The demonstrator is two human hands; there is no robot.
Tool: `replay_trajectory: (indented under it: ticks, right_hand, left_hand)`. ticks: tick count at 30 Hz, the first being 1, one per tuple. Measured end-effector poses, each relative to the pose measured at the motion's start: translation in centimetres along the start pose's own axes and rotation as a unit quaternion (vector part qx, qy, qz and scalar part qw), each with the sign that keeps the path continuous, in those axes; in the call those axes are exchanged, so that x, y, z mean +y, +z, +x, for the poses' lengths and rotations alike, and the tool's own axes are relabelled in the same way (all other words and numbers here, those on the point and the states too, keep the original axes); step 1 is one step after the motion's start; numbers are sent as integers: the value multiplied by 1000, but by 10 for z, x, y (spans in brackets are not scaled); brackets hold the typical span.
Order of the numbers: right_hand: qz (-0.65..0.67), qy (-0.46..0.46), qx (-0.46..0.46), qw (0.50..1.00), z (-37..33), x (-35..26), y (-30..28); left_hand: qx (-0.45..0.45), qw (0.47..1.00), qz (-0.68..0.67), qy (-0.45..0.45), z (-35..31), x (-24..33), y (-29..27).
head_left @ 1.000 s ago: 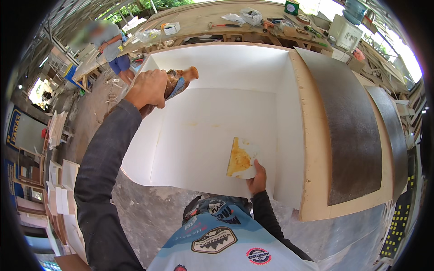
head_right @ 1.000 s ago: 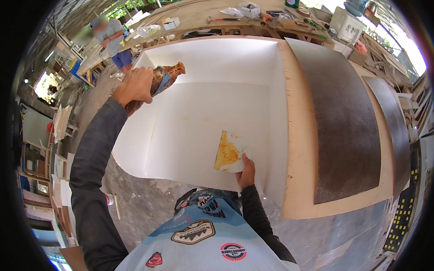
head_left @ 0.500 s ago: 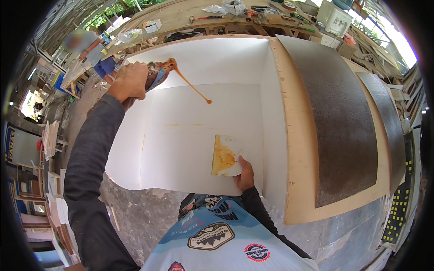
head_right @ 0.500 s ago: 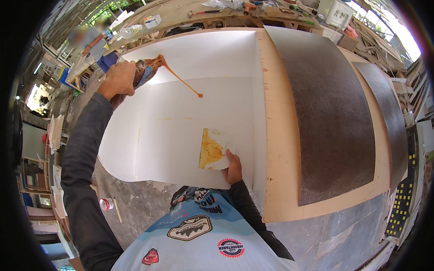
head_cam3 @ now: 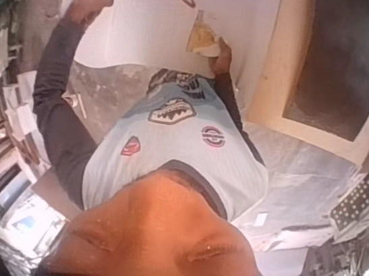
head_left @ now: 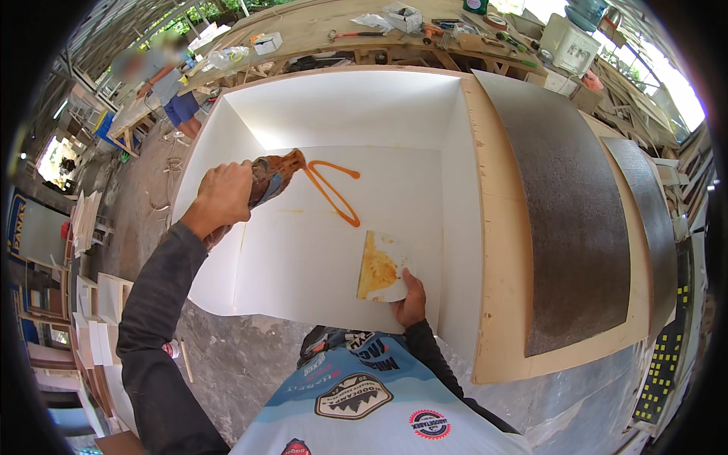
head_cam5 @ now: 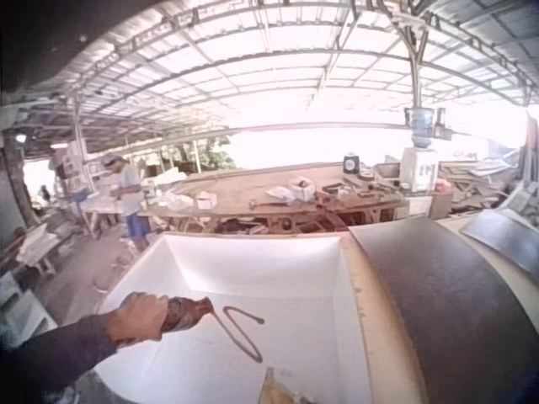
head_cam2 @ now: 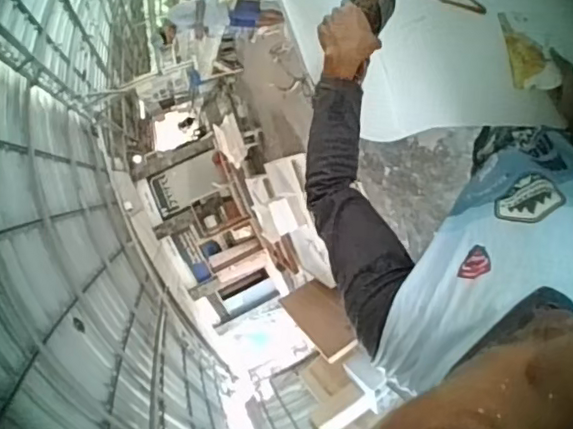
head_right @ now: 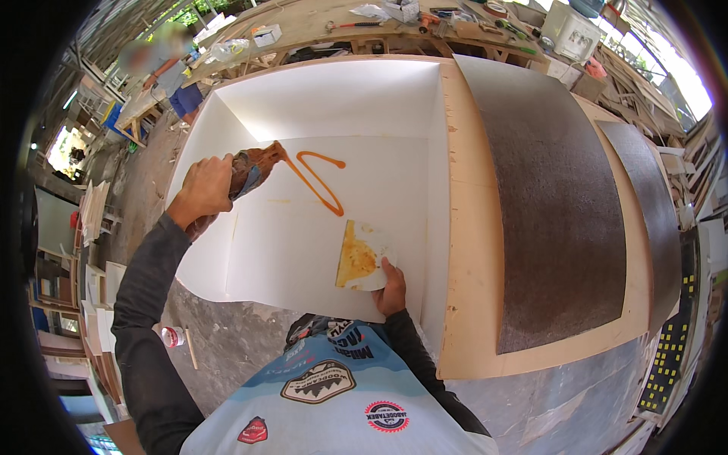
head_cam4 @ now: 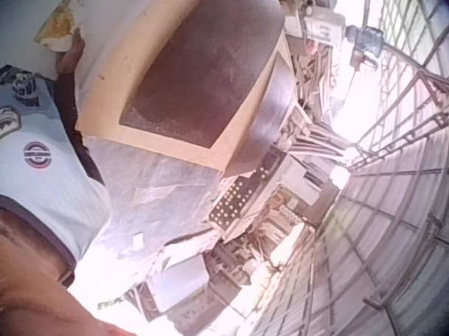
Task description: The person applies adhesive from a bottle onto the interior surfaces of a white cabinet and spreads it using a plastic spreader, while also handling wood-grain panels.
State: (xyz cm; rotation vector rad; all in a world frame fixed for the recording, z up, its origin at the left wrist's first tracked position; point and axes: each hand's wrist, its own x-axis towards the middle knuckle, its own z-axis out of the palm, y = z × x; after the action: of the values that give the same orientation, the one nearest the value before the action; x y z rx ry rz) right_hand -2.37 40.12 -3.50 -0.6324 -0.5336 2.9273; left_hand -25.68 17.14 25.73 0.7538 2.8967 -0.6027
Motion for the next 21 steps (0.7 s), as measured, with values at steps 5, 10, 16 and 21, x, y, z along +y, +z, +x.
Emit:
replay_trajectory:
  ticks: [5,10,16,21]
  right_hand:
    - [-3,-4,-3,1000,0,-2,-5]
    - [-64,-60,22,996,-6,-4,-3]
    - [-289,-205,48,934,-8,-28,45]
    - [-366,-306,-119,871,-4,-48,134]
  left_hand:
    - [-52,996,-77,5,-44,12,-1]
    - [-43,986,-147,-63,-72,-2,32]
    - [97,917,-387,-21,-118,-9,54]
    - [113,844,-524,17,-126,5,75]
